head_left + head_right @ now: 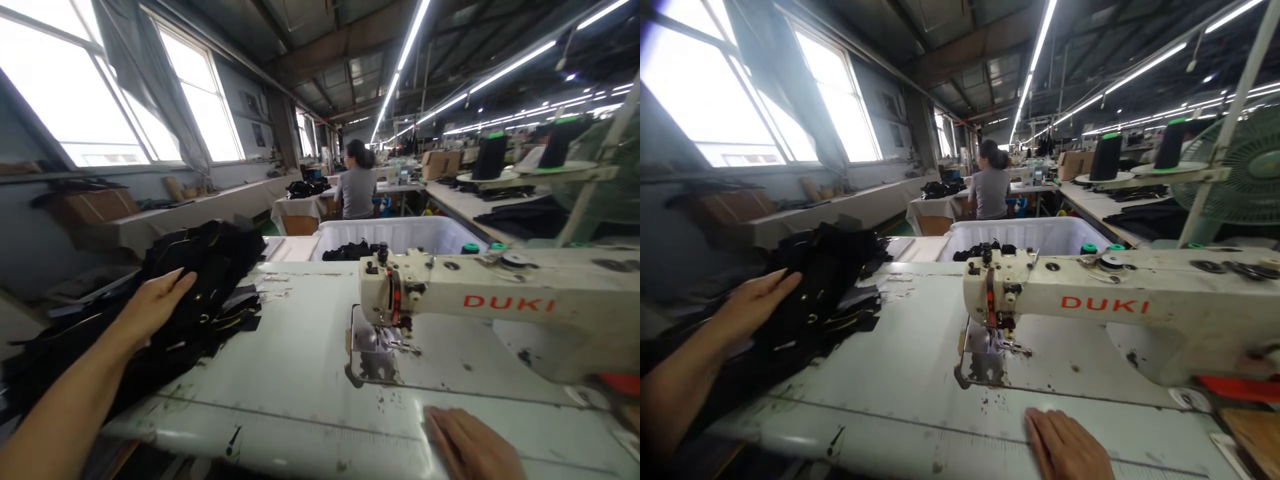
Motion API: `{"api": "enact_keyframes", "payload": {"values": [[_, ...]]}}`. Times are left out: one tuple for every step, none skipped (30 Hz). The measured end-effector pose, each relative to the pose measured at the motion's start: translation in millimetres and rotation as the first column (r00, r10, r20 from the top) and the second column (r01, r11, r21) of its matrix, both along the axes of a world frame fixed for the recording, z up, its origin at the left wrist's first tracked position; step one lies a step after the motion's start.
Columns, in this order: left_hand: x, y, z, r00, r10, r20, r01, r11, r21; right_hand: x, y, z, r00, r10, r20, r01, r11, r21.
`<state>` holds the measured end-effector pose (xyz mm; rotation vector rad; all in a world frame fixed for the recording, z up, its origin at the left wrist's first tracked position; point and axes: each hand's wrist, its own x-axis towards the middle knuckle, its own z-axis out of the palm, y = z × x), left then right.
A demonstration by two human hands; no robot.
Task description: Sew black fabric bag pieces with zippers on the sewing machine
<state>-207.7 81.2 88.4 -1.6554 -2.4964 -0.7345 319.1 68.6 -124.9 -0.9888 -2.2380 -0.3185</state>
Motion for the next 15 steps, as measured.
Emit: {"api": "enact_keyframes", "payload": {"values": [[13.0, 0.2, -4.5, 0.993, -0.090, 0.075, 0.095, 0.993, -0.065, -6.3, -4.7, 7.5, 0.999, -0.001, -0.040, -0.001, 0.999, -0.038], [27.2, 2.1, -12.2, 0.974, -0.174, 0.145, 0.193, 0.973, -0.125, -13.3, -9.3, 15.3, 0.996, 0.016, -0.085, -0.023, 0.996, -0.081], [42.2, 5.5, -22.5, 0.947, -0.250, 0.202, 0.285, 0.943, -0.174, -20.7, -13.7, 22.7, 0.993, 0.044, -0.111, -0.059, 0.990, -0.130], [57.4, 9.4, -34.4, 0.919, -0.311, 0.243, 0.361, 0.910, -0.203, -28.1, -17.8, 29.5, 0.987, 0.058, -0.151, -0.080, 0.986, -0.146], [72.5, 12.8, -46.9, 0.889, -0.370, 0.269, 0.430, 0.878, -0.211, -34.8, -21.5, 35.3, 0.982, 0.061, -0.181, -0.093, 0.981, -0.172], [86.9, 14.4, -59.0, 0.861, -0.425, 0.279, 0.486, 0.848, -0.211, -40.7, -24.9, 39.9, 0.977, 0.076, -0.200, -0.116, 0.974, -0.196], [100.8, 13.0, -70.1, 0.842, -0.467, 0.271, 0.523, 0.830, -0.195, -45.4, -28.1, 43.2, 0.973, 0.090, -0.214, -0.137, 0.967, -0.215], [114.1, 7.9, -79.8, 0.830, -0.495, 0.257, 0.544, 0.820, -0.178, -48.8, -30.9, 45.2, 0.970, 0.104, -0.221, -0.157, 0.959, -0.238], [127.1, -1.3, -88.2, 0.819, -0.518, 0.248, 0.562, 0.810, -0.168, -51.1, -33.5, 46.1, 0.967, 0.117, -0.225, -0.175, 0.950, -0.260], [140.2, -14.0, -95.6, 0.806, -0.540, 0.241, 0.583, 0.796, -0.166, -52.4, -35.7, 45.8, 0.965, 0.124, -0.229, -0.187, 0.941, -0.281], [153.2, -29.4, -102.4, 0.785, -0.571, 0.242, 0.614, 0.769, -0.176, -53.0, -37.7, 44.8, 0.964, 0.125, -0.234, -0.195, 0.933, -0.302], [165.9, -45.9, -109.0, 0.753, -0.623, 0.211, 0.657, 0.722, -0.214, -53.3, -39.4, 43.3, 0.963, 0.121, -0.241, -0.196, 0.927, -0.321], [178.0, -62.0, -115.4, 0.718, -0.676, 0.166, 0.693, 0.672, -0.262, -53.4, -40.7, 41.7, 0.962, 0.112, -0.247, -0.194, 0.921, -0.339], [188.8, -76.0, -121.4, 0.690, -0.718, 0.088, 0.708, 0.646, -0.285, -53.6, -41.6, 40.3, 0.962, 0.102, -0.252, -0.189, 0.917, -0.351], [197.6, -86.9, -126.8, 0.668, -0.744, -0.001, 0.706, 0.635, -0.312, -54.0, -42.2, 39.3, 0.963, 0.093, -0.253, -0.184, 0.914, -0.361]]}}
